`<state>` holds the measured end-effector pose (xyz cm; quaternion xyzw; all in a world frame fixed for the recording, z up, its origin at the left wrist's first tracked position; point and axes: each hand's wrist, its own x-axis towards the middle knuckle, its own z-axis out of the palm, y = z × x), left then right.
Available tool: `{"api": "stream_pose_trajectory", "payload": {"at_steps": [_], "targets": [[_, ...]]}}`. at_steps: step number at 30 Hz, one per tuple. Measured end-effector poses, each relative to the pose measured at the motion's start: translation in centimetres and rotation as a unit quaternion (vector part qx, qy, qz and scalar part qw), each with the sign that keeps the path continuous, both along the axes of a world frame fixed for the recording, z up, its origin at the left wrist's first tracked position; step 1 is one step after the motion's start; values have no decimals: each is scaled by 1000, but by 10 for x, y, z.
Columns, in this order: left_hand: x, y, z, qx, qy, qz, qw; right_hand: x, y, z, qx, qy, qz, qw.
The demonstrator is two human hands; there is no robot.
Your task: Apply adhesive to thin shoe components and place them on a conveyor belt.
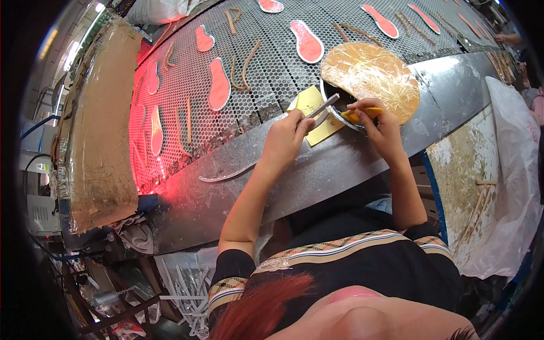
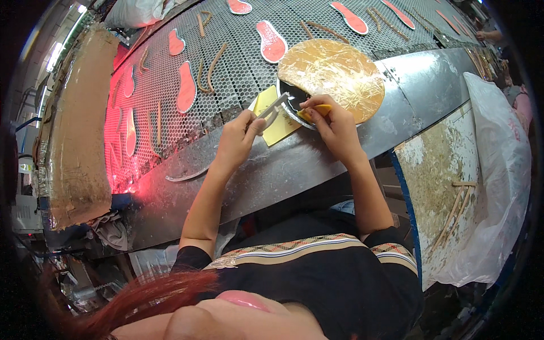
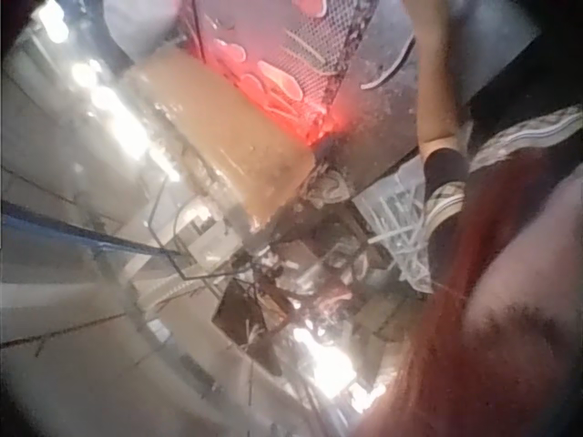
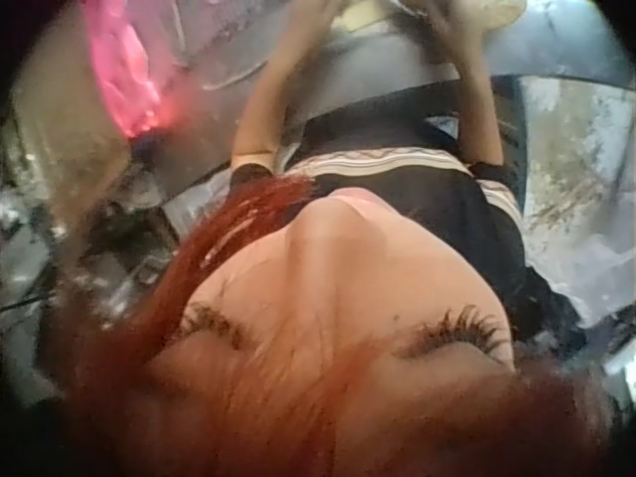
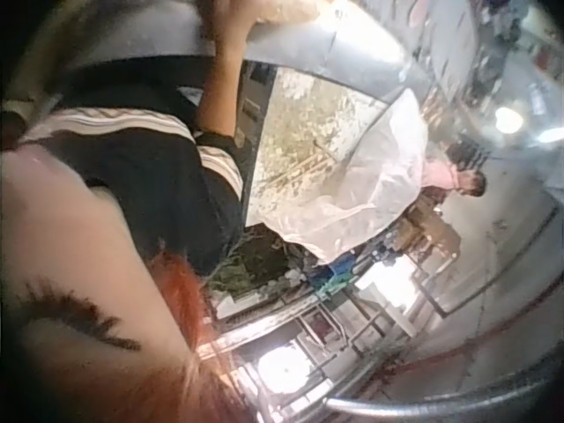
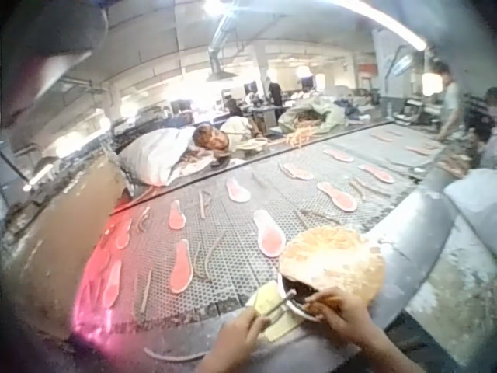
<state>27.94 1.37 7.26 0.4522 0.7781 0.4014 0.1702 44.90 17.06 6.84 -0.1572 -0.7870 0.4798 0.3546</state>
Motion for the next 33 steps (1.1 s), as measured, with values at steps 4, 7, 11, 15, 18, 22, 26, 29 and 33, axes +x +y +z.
{"api": "stream_pose_trajectory", "payload": {"at_steps": [4,7,11,15,18,22,26,29,33], "targets": [[1,-2,2,-18,79,3,997,-4,-7,3,-101,120,-59,986],[3,-1,-1,-50,76,15,996,-7,-10,0,-29,164,-79,983],[5,1,-1,-59,71,19,996,-12,-17,3,17,194,-21,981],[5,2,0,-66,84,21,994,-18,-13,-3,61,107,-7,992],[5,1,0,-66,84,22,994,-16,-9,-3,66,98,-33,992],[10,-3,6,-65,121,22,990,-12,-6,-7,60,117,-46,990],[20,-8,21,-99,180,20,978,-6,0,-14,29,121,-34,992],[16,-16,30,-131,185,25,974,-6,5,-21,-9,121,-22,992],[-21,-35,30,-150,278,66,947,-3,6,-23,-41,114,-9,993]]}}
